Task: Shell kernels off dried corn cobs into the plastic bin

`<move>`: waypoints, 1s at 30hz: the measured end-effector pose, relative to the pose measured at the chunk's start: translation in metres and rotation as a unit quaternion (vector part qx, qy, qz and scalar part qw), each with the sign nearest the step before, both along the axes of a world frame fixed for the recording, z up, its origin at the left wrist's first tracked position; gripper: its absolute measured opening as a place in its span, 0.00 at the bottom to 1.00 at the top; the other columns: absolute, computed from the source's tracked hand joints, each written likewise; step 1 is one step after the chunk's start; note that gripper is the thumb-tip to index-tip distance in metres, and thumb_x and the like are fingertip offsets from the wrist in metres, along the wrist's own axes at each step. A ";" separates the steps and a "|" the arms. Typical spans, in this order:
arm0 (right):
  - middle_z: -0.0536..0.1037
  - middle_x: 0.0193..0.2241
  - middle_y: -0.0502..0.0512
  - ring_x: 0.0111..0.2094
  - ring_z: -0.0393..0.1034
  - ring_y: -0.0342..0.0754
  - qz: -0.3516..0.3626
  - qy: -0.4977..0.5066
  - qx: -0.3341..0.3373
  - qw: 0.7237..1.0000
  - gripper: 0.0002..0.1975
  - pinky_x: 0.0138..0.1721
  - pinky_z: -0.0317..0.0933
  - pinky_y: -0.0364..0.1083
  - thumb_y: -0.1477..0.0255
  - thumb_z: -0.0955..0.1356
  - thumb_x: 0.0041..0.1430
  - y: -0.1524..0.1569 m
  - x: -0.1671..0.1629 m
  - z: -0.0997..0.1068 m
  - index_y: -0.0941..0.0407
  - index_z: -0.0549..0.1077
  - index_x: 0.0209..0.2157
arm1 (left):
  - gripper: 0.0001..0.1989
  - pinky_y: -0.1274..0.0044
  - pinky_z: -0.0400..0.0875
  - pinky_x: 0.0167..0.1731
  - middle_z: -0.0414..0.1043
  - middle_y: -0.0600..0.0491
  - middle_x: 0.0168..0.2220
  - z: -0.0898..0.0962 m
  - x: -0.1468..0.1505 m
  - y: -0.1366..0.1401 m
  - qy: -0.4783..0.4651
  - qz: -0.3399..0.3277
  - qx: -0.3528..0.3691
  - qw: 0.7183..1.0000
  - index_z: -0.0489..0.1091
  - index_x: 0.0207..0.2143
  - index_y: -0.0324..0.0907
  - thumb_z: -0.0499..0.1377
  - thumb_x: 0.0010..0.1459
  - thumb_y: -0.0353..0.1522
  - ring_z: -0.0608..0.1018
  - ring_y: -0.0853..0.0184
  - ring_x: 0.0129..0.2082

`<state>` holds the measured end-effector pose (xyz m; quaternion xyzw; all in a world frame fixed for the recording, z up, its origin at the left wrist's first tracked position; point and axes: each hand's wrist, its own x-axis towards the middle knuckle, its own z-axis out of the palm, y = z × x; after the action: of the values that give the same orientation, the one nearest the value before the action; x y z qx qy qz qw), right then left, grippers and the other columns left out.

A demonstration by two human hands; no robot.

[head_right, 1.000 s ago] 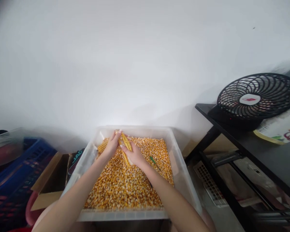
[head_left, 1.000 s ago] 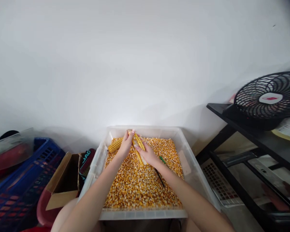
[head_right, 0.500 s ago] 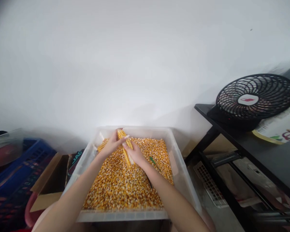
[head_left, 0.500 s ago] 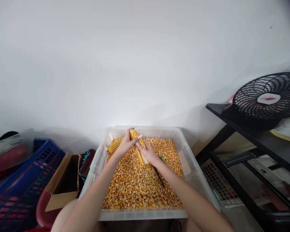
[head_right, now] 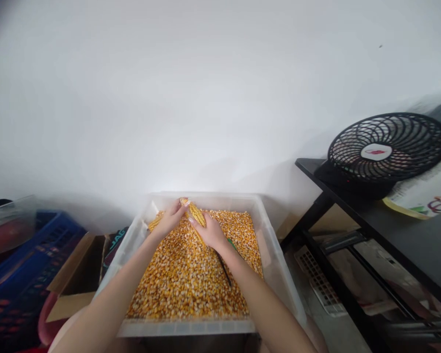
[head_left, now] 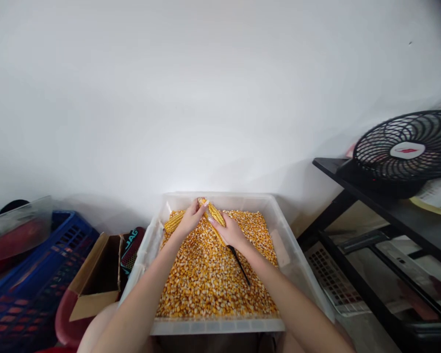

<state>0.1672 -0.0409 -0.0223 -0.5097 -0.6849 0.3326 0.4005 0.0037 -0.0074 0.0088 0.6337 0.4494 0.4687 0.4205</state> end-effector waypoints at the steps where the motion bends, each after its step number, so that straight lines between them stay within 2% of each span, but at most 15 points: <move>1: 0.77 0.41 0.56 0.42 0.72 0.51 0.001 -0.004 0.002 1.000 0.22 0.45 0.62 0.49 0.54 0.63 0.58 0.001 0.001 0.000 0.54 0.70 0.47 | 0.18 0.72 0.66 0.44 0.71 0.53 0.36 0.001 0.001 -0.001 -0.002 -0.005 0.002 1.000 0.68 0.41 0.41 0.55 0.55 0.44 0.72 0.62 0.40; 7: 0.78 0.41 0.57 0.40 0.73 0.52 0.006 -0.085 0.023 0.996 0.22 0.42 0.62 0.48 0.55 0.62 0.59 0.002 0.008 0.003 0.55 0.69 0.48 | 0.13 0.74 0.65 0.45 0.71 0.54 0.36 0.001 0.003 -0.003 -0.055 0.023 -0.015 0.998 0.67 0.39 0.42 0.55 0.51 0.37 0.72 0.63 0.41; 12: 0.78 0.40 0.61 0.40 0.73 0.55 -0.021 -0.216 0.046 0.975 0.22 0.40 0.62 0.47 0.56 0.62 0.60 0.000 0.010 0.005 0.56 0.67 0.50 | 0.12 0.74 0.68 0.35 0.68 0.54 0.32 -0.009 0.010 -0.004 -0.121 0.042 -0.104 0.986 0.64 0.36 0.42 0.54 0.49 0.36 0.72 0.66 0.34; 15: 0.78 0.38 0.62 0.39 0.73 0.56 -0.029 -0.287 0.035 0.957 0.22 0.39 0.62 0.47 0.56 0.61 0.60 -0.001 0.009 0.004 0.56 0.67 0.49 | 0.10 0.75 0.70 0.32 0.68 0.55 0.30 -0.017 0.012 -0.002 -0.135 0.050 -0.165 0.976 0.61 0.36 0.42 0.52 0.49 0.35 0.73 0.67 0.31; 18: 0.78 0.37 0.65 0.38 0.73 0.58 -0.023 -0.341 0.016 0.940 0.23 0.39 0.62 0.49 0.55 0.60 0.61 -0.001 0.007 0.002 0.57 0.68 0.48 | 0.08 0.74 0.71 0.29 0.68 0.56 0.26 -0.028 0.010 0.005 -0.102 0.056 -0.226 0.967 0.59 0.34 0.42 0.51 0.51 0.36 0.74 0.68 0.26; 21: 0.78 0.37 0.66 0.39 0.73 0.58 -0.013 -0.370 0.009 0.929 0.25 0.40 0.62 0.50 0.54 0.59 0.61 0.000 0.007 0.000 0.58 0.67 0.49 | 0.09 0.73 0.70 0.24 0.68 0.54 0.19 -0.039 0.008 0.012 -0.020 0.041 -0.289 0.956 0.58 0.31 0.42 0.47 0.55 0.39 0.73 0.66 0.18; 24: 0.78 0.37 0.67 0.39 0.74 0.58 -0.007 -0.394 0.015 0.919 0.27 0.39 0.62 0.50 0.53 0.59 0.60 0.001 0.007 -0.002 0.58 0.67 0.50 | 0.12 0.75 0.66 0.19 0.65 0.53 0.14 -0.047 0.005 0.016 0.034 0.023 -0.306 0.951 0.60 0.27 0.42 0.45 0.55 0.40 0.70 0.66 0.14; 30: 0.78 0.37 0.66 0.38 0.74 0.58 -0.017 -0.395 0.011 0.919 0.26 0.38 0.62 0.50 0.53 0.60 0.60 0.003 0.008 -0.003 0.58 0.67 0.49 | 0.16 0.74 0.67 0.21 0.67 0.51 0.16 -0.054 -0.001 0.023 -0.020 0.002 -0.333 0.943 0.62 0.25 0.41 0.44 0.54 0.42 0.70 0.67 0.15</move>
<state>0.1754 -0.0381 -0.0258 -0.6071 -0.7820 0.0900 0.1088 0.0026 0.0160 -0.0447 0.4468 0.5726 0.3056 0.6157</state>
